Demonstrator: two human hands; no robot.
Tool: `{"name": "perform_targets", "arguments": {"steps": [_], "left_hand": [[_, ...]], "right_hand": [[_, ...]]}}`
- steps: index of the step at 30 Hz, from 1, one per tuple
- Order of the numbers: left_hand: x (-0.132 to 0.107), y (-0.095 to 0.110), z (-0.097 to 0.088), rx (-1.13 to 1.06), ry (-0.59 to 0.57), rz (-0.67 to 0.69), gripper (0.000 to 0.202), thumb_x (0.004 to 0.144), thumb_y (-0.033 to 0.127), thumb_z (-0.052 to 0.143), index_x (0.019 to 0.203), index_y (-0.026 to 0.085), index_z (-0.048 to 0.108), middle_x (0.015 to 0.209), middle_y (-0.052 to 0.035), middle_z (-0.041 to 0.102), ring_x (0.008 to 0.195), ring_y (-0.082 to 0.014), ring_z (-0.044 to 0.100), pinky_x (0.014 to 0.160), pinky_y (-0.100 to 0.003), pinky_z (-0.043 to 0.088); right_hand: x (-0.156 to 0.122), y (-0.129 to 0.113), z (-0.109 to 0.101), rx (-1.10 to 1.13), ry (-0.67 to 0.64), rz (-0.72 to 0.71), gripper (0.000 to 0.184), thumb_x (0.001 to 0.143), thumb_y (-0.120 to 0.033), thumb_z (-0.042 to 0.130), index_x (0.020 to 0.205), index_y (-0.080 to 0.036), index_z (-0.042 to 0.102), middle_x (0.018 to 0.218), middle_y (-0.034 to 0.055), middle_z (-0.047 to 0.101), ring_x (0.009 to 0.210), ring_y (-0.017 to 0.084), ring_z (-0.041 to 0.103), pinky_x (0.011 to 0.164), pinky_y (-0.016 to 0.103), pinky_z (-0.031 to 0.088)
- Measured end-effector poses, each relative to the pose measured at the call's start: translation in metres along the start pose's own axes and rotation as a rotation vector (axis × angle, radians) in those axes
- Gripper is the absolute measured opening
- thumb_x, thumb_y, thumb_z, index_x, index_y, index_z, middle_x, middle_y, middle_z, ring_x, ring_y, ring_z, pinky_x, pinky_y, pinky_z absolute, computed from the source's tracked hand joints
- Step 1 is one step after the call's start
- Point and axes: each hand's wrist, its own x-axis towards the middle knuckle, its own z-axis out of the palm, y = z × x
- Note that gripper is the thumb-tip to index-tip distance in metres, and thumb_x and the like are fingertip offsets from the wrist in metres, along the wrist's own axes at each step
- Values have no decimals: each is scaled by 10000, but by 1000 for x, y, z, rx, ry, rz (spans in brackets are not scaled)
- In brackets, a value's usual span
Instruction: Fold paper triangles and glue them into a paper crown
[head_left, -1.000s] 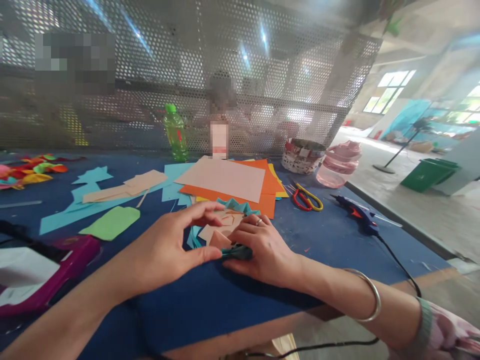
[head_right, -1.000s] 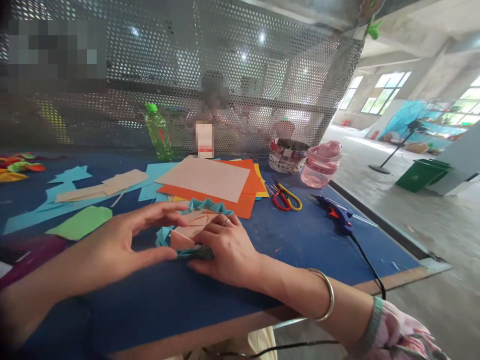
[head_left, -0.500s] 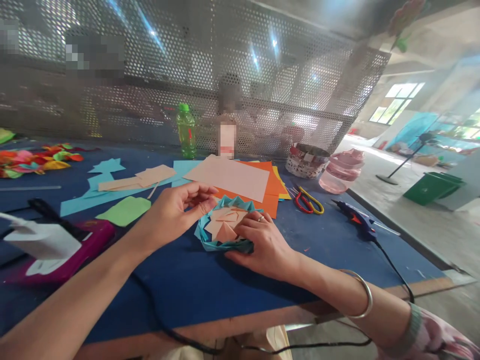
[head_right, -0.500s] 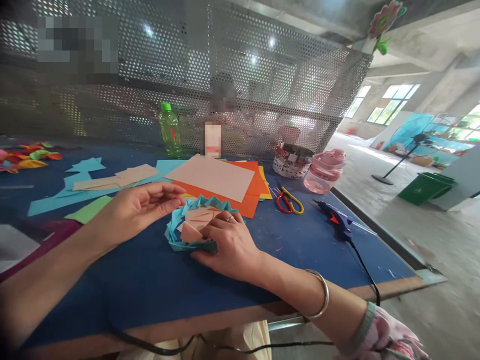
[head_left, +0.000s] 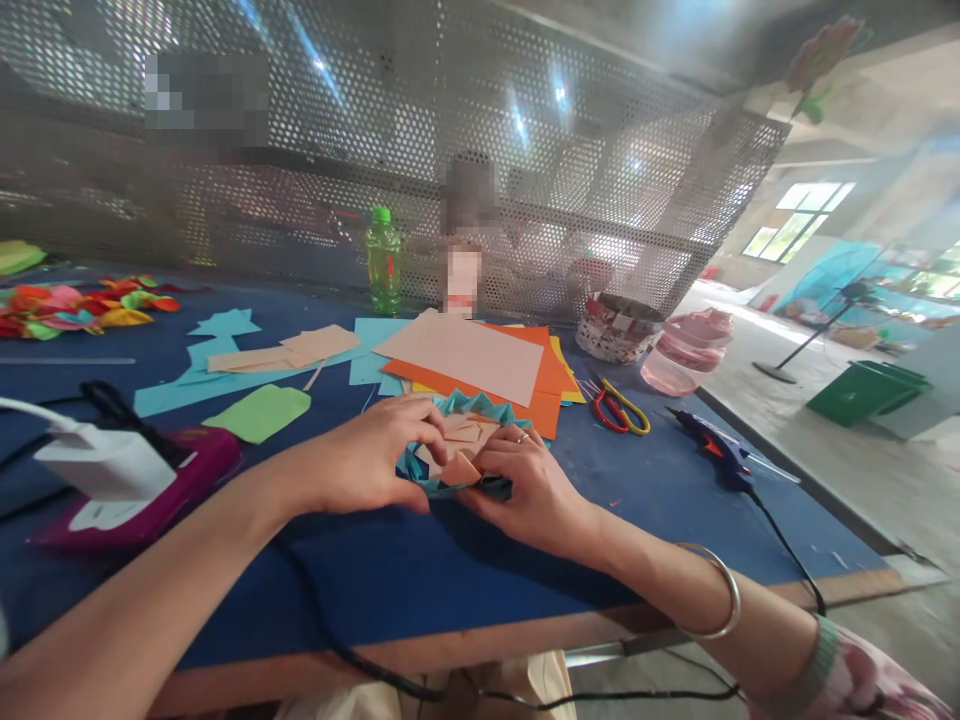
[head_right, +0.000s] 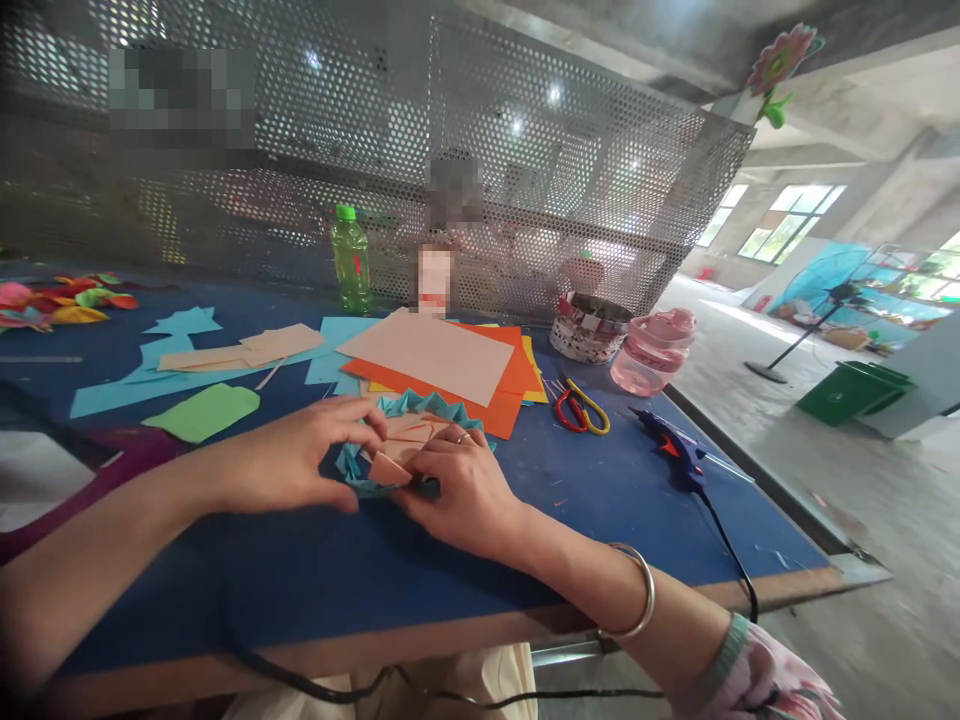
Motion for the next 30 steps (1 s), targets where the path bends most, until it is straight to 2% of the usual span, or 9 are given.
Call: {"name": "perform_targets", "arguments": {"steps": [4, 7, 9, 11, 18, 21, 24, 30], "left_hand": [[4, -5, 13, 57, 22, 48, 216, 634, 296, 813, 839, 288, 746, 1058, -13, 661, 1099, -275, 549, 1022, -432, 371], [6, -7, 17, 44, 37, 98, 112, 695, 278, 767, 804, 298, 747, 1176, 1, 667, 1159, -273, 526, 1061, -450, 318], [7, -6, 18, 45, 30, 119, 67, 740, 274, 725, 800, 296, 745, 1287, 13, 631, 1211, -269, 503, 1077, -454, 294], [8, -3, 18, 39, 22, 131, 58, 778, 282, 686, 790, 287, 742, 1321, 13, 619, 1222, -262, 508, 1076, -455, 293], [9, 3, 17, -72, 62, 137, 133, 805, 318, 650, 712, 256, 723, 1178, -13, 705, 1178, -252, 564, 1072, -435, 303], [9, -1, 19, -66, 54, 153, 111, 797, 319, 669, 720, 262, 726, 1202, -16, 695, 1204, -255, 549, 1072, -441, 299], [9, -4, 21, -58, 60, 145, 82, 789, 319, 682, 758, 271, 741, 1238, -18, 675, 1225, -262, 531, 1080, -453, 281], [8, -7, 21, -36, 89, 127, 96, 756, 314, 706, 843, 293, 743, 1190, -5, 690, 1164, -262, 558, 1072, -441, 293]], "right_hand": [[0, 1, 0, 18, -11, -5, 64, 803, -257, 693, 769, -203, 687, 773, 0, 707, 841, 173, 570, 790, 303, 383], [0, 3, 2, 41, -9, -11, 68, 813, -253, 687, 771, -201, 696, 765, 6, 711, 840, 173, 574, 797, 300, 382], [0, 4, 3, 54, 1, -21, 118, 822, -249, 678, 720, -189, 683, 717, 7, 698, 817, 167, 574, 799, 299, 383], [0, 4, 4, 63, 5, -28, 179, 821, -245, 681, 656, -180, 659, 657, 1, 671, 791, 158, 568, 792, 294, 383], [2, 7, 2, 67, -42, 27, 325, 796, -282, 728, 537, -175, 563, 562, -25, 584, 720, 138, 541, 732, 274, 378], [1, 7, 0, 41, -64, 19, 257, 803, -356, 727, 639, -184, 628, 665, -11, 657, 796, 160, 566, 775, 295, 380], [0, 6, -4, 10, -86, -3, 248, 742, -426, 777, 793, -204, 679, 820, -1, 714, 913, 194, 577, 852, 329, 371], [1, 5, -7, -70, -92, 20, 216, 668, -308, 823, 769, -205, 662, 833, 8, 710, 929, 209, 579, 878, 353, 365]]}}
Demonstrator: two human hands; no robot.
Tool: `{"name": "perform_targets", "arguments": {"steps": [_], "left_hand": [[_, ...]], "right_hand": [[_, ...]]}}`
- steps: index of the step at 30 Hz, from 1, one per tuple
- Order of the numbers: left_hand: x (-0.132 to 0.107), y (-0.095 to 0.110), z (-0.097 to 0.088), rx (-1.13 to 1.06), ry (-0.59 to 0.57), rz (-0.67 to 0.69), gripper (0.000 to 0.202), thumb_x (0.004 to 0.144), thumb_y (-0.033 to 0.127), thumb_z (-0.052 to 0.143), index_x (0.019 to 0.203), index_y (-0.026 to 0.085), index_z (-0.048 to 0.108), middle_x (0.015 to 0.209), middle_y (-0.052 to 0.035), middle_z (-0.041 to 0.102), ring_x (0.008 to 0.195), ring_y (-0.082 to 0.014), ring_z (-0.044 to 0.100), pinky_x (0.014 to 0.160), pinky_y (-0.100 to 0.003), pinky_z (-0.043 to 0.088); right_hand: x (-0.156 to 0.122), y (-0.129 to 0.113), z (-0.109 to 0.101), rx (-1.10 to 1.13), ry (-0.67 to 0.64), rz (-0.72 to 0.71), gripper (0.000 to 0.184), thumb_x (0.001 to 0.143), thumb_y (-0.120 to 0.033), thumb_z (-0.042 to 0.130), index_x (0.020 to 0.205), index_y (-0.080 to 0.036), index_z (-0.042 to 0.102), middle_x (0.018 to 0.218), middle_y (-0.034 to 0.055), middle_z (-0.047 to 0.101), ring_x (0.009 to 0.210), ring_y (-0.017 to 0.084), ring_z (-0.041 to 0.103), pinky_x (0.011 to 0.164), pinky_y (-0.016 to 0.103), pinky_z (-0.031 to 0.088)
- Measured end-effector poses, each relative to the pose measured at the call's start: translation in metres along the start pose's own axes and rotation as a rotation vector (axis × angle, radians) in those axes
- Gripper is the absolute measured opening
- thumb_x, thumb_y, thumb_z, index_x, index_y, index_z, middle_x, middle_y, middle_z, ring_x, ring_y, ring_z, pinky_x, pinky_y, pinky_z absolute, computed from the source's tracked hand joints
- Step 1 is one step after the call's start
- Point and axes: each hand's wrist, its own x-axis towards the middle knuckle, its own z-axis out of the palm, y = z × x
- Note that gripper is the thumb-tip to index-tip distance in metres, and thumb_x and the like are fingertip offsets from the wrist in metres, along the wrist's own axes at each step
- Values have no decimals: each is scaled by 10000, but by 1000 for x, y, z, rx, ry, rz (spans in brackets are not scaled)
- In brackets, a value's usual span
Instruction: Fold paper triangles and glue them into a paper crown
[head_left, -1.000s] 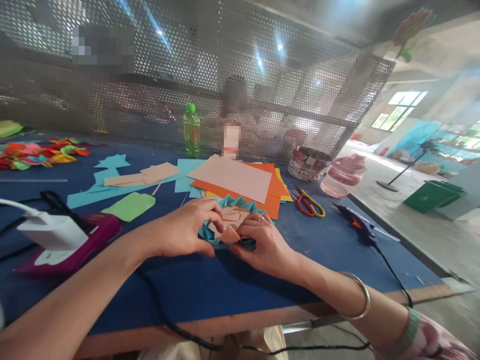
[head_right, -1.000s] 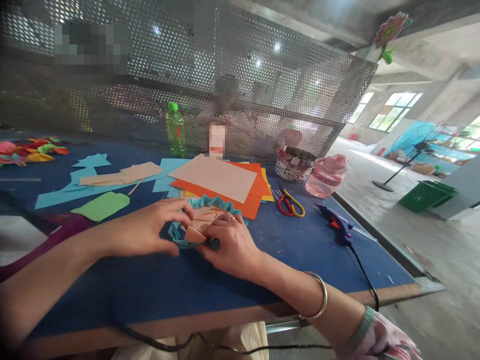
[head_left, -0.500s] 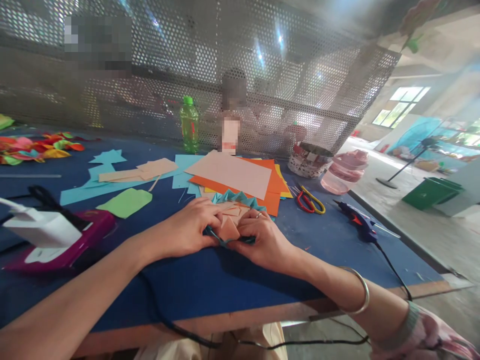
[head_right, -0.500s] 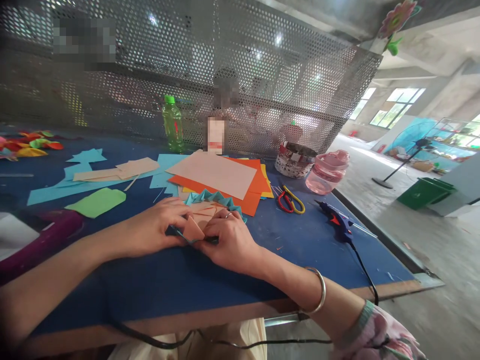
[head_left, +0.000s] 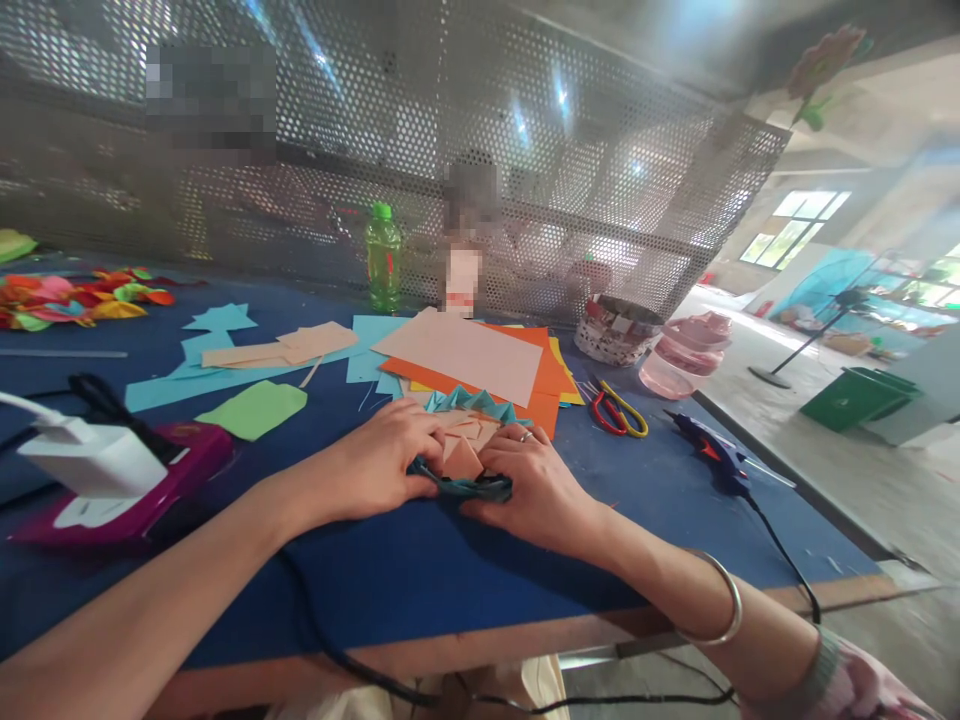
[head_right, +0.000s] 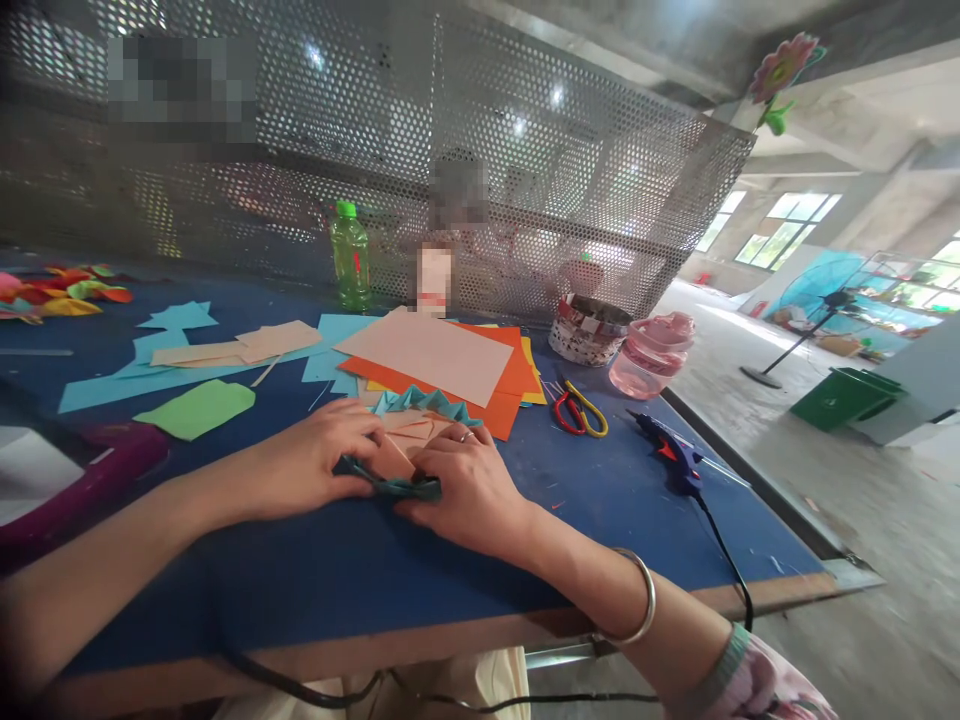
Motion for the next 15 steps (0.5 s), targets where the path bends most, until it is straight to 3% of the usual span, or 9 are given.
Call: {"name": "perform_targets", "arguments": {"steps": [6, 11, 15], "left_hand": [[0, -4, 2, 126, -23, -39, 87, 721, 266, 720, 808, 266, 725, 930, -12, 691, 1003, -258, 588, 998, -440, 351], [-2, 1, -4, 71, -19, -22, 194, 686, 329, 766, 868, 279, 725, 1012, -18, 683, 1061, -269, 579, 1037, -447, 330], [-3, 6, -17, 38, -11, -92, 281, 689, 389, 757, 938, 265, 715, 1103, -45, 671, 1085, -284, 582, 975, -415, 406]], "right_hand": [[-1, 1, -1, -24, 7, 25, 265, 649, -300, 825, 834, -211, 659, 888, 7, 708, 964, 215, 571, 895, 368, 354], [-3, 2, -8, -29, -6, 29, 332, 647, -313, 830, 918, -230, 658, 939, 7, 695, 987, 219, 554, 903, 379, 351], [-3, 4, -14, -50, -49, 48, 322, 640, -315, 831, 902, -230, 664, 988, 15, 679, 1031, 228, 533, 912, 397, 354]]}}
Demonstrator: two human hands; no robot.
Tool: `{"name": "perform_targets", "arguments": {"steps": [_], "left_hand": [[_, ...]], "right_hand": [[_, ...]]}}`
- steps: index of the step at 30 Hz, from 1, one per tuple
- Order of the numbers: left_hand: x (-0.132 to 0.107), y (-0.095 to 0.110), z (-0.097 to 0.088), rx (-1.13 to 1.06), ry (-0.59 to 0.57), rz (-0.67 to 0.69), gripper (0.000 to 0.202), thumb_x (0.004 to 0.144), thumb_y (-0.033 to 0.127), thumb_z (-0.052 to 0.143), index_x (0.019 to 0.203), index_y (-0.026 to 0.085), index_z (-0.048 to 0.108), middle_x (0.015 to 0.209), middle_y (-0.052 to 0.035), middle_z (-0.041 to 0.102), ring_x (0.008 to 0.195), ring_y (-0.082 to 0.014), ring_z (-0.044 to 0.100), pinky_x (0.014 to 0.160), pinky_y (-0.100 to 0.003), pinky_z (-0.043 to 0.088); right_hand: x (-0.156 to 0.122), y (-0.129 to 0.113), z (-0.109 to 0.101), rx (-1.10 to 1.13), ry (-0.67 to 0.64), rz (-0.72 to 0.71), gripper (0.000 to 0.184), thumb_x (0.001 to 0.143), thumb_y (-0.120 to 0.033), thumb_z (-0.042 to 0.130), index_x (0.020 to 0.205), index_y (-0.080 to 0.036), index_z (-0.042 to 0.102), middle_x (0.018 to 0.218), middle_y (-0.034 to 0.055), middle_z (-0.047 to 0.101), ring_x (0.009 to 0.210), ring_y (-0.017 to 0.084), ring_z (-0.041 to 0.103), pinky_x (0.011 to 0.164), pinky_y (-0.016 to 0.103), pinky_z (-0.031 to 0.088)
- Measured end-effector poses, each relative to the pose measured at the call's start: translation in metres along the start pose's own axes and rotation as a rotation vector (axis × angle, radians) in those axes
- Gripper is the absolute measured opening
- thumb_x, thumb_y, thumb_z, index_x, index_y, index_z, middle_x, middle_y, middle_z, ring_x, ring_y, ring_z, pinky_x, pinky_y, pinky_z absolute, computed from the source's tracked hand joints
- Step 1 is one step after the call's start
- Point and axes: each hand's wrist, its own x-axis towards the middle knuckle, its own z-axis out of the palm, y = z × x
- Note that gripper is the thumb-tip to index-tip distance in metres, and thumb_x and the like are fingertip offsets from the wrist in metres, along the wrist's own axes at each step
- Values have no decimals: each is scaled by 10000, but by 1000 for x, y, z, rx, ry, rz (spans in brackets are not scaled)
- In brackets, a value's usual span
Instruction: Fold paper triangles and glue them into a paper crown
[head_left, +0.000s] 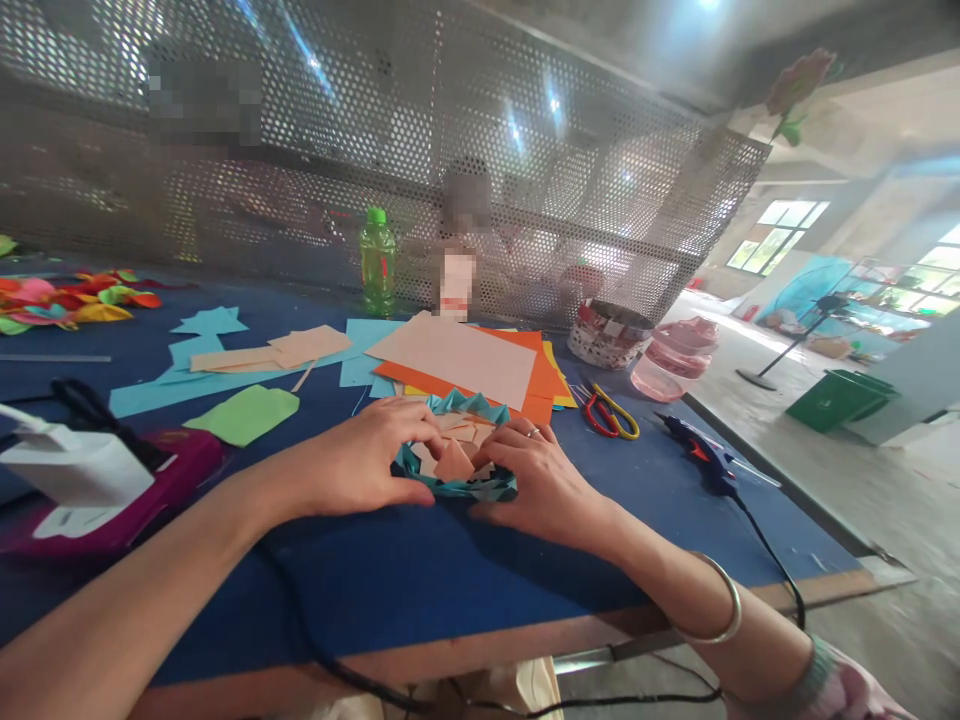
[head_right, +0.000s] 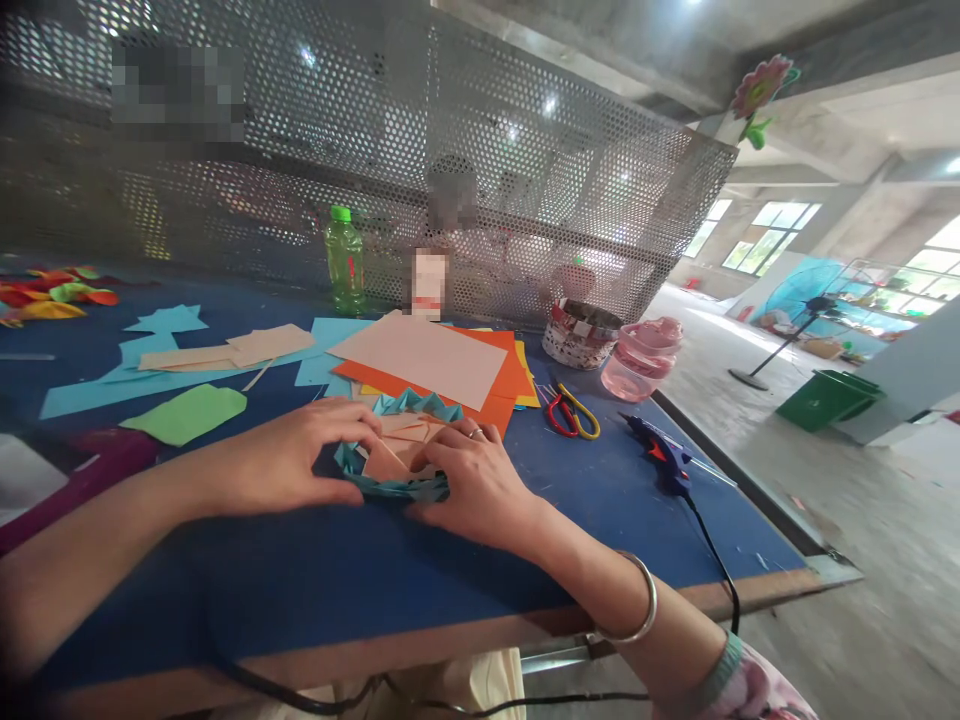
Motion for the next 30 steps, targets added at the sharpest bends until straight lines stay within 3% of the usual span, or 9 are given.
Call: {"name": "perform_targets", "arguments": {"steps": [4, 7, 9, 13, 17, 22, 25, 30], "left_hand": [[0, -5, -11, -91, 140, -126, 295, 800, 501, 609, 948, 261, 697, 1097, -44, 697, 1011, -259, 630, 896, -375, 460], [1, -14, -13, -60, 281, -342, 343, 834, 531, 527, 907, 239, 690, 946, -61, 742, 859, -256, 670, 768, -360, 491], [1, -20, -11, -8, 311, -434, 352, 829, 551, 518, 864, 238, 673, 856, -64, 748, 774, -260, 676, 670, -348, 481], [0, -28, -5, 13, 225, -517, 354, 824, 586, 512, 773, 248, 605, 683, -46, 723, 646, -256, 674, 565, -330, 443], [1, -29, 4, -92, 152, -559, 357, 826, 602, 502, 798, 250, 556, 545, -5, 666, 483, -217, 646, 485, -300, 420], [4, -28, 11, -115, 156, -550, 407, 796, 618, 523, 936, 236, 522, 529, 20, 645, 459, -209, 644, 449, -277, 417], [6, -27, 13, -130, 97, -556, 481, 775, 653, 520, 984, 219, 509, 585, 14, 672, 507, -217, 670, 469, -277, 454], [8, -27, 14, -240, 82, -560, 427, 758, 561, 547, 990, 205, 507, 640, 12, 690, 513, -204, 676, 517, -281, 508]], "right_hand": [[-1, 4, -7, 8, -42, -10, 299, 665, -320, 823, 914, -244, 678, 1035, 21, 661, 1086, 240, 514, 948, 428, 341], [0, 12, -15, 93, -35, 0, 347, 713, -421, 790, 993, -254, 670, 1085, 34, 652, 1120, 242, 515, 961, 428, 359], [3, 22, -20, 160, 30, 35, 306, 815, -449, 693, 1037, -241, 657, 1094, 44, 656, 1093, 216, 545, 946, 395, 387], [12, 45, -23, 167, 142, 231, 252, 922, -414, 542, 988, -198, 651, 944, 39, 691, 896, 168, 619, 793, 301, 439], [20, 56, -19, 46, 70, 414, 316, 893, -467, 542, 1021, -198, 647, 826, 24, 688, 743, 163, 620, 639, 265, 396], [26, 52, -15, -53, -50, 420, 358, 879, -500, 532, 1025, -201, 665, 750, 17, 686, 666, 154, 597, 573, 244, 326], [27, 50, -13, -71, -75, 407, 293, 867, -400, 551, 1059, -211, 666, 728, 7, 683, 643, 141, 584, 562, 232, 306], [27, 48, -13, -58, -66, 384, 297, 828, -229, 525, 1093, -221, 658, 682, -6, 662, 621, 134, 557, 558, 226, 289]]}}
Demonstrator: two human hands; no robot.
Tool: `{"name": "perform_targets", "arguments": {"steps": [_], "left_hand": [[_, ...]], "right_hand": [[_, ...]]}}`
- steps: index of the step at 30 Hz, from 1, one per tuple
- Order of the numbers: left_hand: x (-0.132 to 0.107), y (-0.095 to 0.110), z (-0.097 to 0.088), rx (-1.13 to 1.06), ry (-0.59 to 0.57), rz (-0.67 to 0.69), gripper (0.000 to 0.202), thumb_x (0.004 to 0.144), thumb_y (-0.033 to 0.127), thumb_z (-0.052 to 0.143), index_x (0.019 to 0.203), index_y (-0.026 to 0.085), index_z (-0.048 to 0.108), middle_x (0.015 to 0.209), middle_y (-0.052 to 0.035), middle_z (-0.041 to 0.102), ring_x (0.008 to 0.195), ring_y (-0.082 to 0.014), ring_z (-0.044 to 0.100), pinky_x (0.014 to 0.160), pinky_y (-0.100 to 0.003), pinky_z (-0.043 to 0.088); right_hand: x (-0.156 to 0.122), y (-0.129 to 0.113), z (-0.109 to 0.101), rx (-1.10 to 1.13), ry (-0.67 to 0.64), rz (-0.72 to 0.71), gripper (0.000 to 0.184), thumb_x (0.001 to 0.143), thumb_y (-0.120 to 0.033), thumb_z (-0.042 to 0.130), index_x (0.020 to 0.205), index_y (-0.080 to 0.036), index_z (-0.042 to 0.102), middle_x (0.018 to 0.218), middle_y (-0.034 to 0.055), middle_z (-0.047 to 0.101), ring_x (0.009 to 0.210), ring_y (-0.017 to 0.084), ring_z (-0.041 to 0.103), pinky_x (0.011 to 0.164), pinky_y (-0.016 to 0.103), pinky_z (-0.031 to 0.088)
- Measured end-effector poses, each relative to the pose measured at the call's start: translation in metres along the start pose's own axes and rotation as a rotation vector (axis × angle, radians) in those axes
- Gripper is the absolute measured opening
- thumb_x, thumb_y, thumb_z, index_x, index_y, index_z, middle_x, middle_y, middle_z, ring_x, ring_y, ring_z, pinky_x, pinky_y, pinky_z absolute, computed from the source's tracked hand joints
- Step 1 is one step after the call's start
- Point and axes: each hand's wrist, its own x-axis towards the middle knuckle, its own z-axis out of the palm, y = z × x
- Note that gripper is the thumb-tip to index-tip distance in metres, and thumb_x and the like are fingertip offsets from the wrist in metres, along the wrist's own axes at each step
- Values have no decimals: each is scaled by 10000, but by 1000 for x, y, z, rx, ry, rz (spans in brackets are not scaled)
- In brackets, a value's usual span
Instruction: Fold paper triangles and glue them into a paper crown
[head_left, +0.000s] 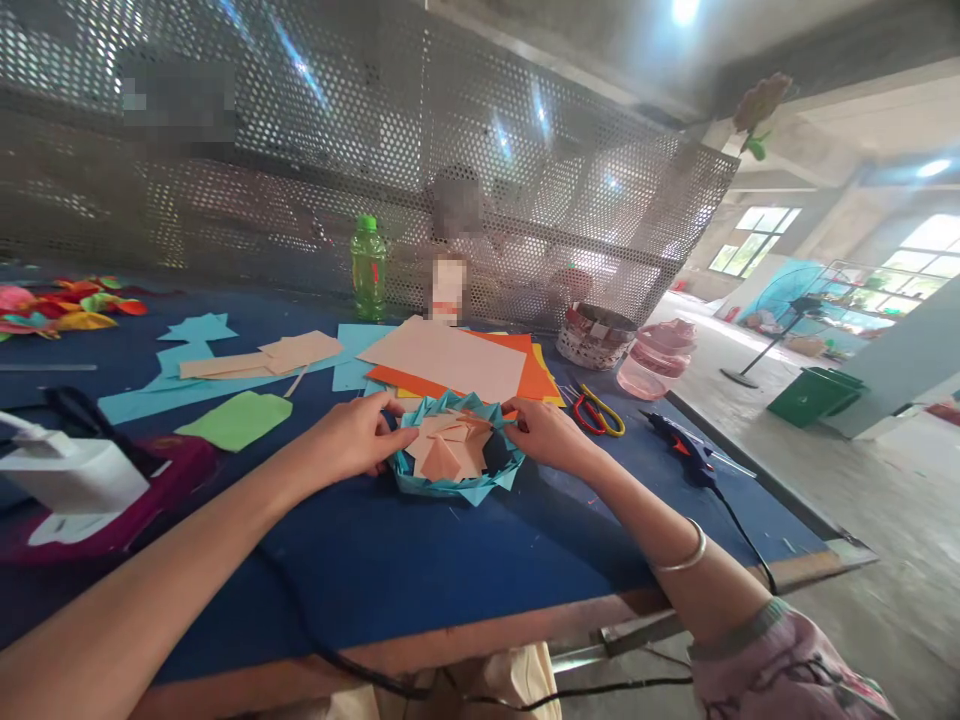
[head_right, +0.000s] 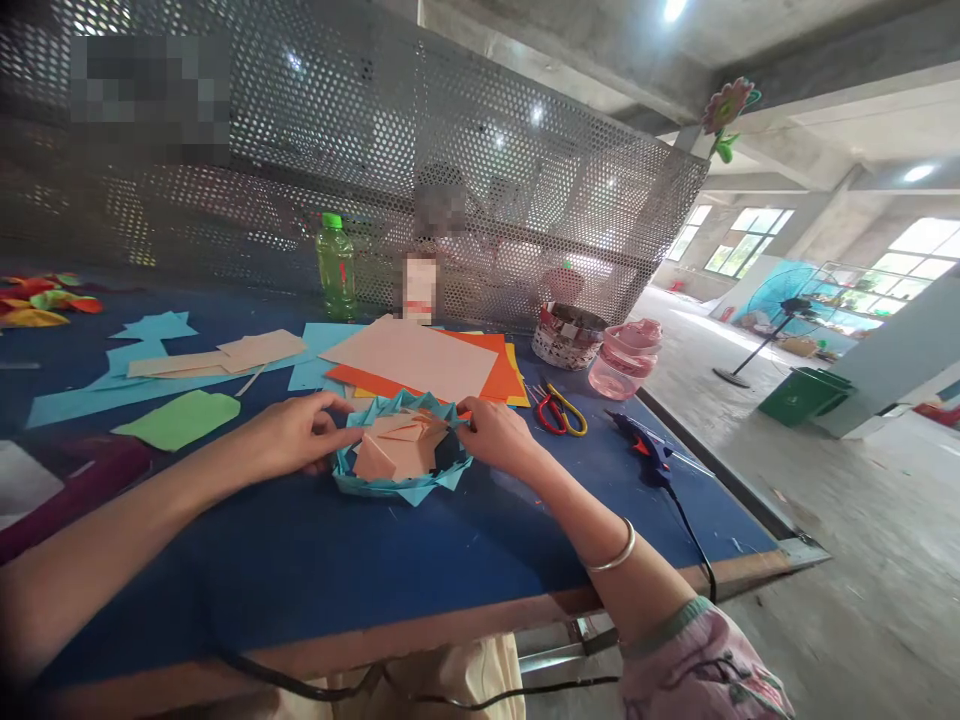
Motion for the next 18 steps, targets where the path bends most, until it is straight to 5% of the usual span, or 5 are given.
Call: {"name": "perform_targets", "arguments": {"steps": [7, 13, 18], "left_hand": [[6, -4, -11, -181, 133, -27, 537, 677, 641, 607, 979, 199, 558, 626, 11, 667, 555, -212, 663, 535, -302, 519], [12, -12, -24, -448, 327, -48, 553, 565, 588, 766, 912, 180, 629, 644, 11, 649, 591, -183, 630, 588, -300, 513], [15, -11, -26, -733, 291, -57, 428, 671, 480, 753, 929, 160, 632, 885, -67, 728, 801, -195, 686, 783, -333, 552]], "right_hand": [[12, -12, -17, 61, 31, -23, 293, 815, -208, 512, 1071, -183, 653, 613, -23, 611, 543, 112, 473, 547, 228, 279], [52, -25, -15, 148, 44, -55, 284, 786, -189, 540, 1029, -184, 687, 708, 11, 656, 612, 122, 525, 571, 224, 334], [90, -24, -2, 234, 57, -40, 250, 761, -134, 566, 956, -177, 718, 886, 42, 710, 771, 143, 597, 637, 219, 409]]}}
